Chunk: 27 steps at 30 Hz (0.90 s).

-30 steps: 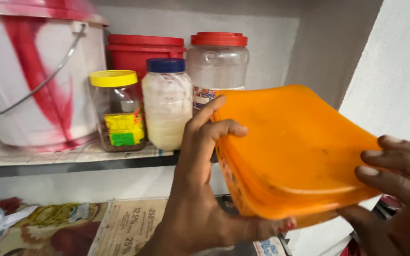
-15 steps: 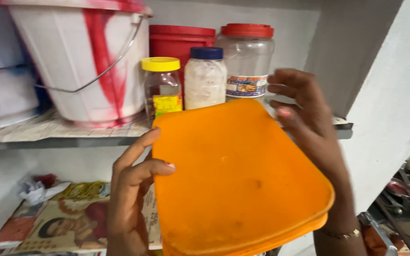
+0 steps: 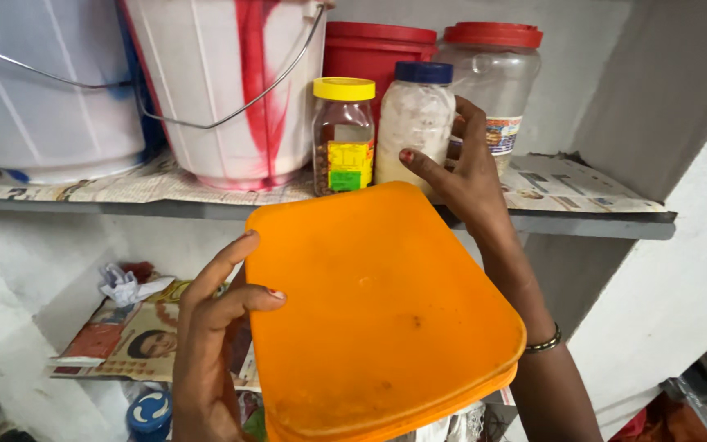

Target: The person takes plastic containers and jars from kitchen shelves and places them on the counter, then removes lids and arranges the containers and lids in a row on the counter, handling each container one at a time.

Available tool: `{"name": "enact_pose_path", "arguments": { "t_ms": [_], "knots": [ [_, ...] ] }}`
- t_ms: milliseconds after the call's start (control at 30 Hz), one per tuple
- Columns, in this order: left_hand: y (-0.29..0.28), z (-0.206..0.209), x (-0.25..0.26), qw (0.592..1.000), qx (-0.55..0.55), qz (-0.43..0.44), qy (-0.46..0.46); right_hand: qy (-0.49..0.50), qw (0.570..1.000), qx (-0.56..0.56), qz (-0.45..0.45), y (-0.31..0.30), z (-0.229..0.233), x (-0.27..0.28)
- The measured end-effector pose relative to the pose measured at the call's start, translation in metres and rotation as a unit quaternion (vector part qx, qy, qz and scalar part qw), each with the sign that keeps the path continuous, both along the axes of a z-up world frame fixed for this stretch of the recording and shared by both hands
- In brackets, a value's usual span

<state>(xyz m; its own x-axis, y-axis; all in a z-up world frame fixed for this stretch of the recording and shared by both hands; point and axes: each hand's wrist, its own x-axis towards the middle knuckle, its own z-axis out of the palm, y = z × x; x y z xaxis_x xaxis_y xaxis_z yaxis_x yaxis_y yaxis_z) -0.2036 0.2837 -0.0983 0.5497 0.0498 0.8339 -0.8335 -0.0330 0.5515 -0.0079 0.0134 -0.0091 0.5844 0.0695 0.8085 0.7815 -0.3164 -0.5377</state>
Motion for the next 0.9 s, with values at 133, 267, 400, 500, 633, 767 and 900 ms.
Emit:
{"name": "enact_pose_path", "arguments": {
  "t_ms": [133,267,400,500,633,767,900],
  "knots": [
    [0.003,-0.001,-0.002,1.000,0.024,0.020,0.004,-0.008,1.000,-0.004,-0.010,0.007,-0.006,0.011],
    [0.006,-0.008,-0.007,0.998,0.034,0.058,0.021,-0.033,0.999,0.028,-0.022,0.011,-0.015,0.009],
    [0.019,-0.016,-0.013,0.991,0.052,0.117,0.035,-0.115,0.991,0.063,-0.015,0.002,-0.018,-0.010],
    [0.034,-0.023,-0.017,0.995,0.040,0.093,0.001,-0.065,0.985,0.151,0.044,-0.002,-0.026,-0.041],
    [0.060,-0.038,-0.042,0.994,0.020,0.103,-0.004,-0.092,0.984,0.144,0.050,0.005,-0.057,-0.099],
    [0.080,-0.055,-0.084,0.983,-0.026,0.175,0.055,-0.048,0.969,0.209,0.120,0.041,-0.109,-0.141],
    [0.105,-0.064,-0.119,0.970,-0.071,0.215,0.088,0.020,0.957,0.236,0.168,0.084,-0.156,-0.160]
  ]
}}
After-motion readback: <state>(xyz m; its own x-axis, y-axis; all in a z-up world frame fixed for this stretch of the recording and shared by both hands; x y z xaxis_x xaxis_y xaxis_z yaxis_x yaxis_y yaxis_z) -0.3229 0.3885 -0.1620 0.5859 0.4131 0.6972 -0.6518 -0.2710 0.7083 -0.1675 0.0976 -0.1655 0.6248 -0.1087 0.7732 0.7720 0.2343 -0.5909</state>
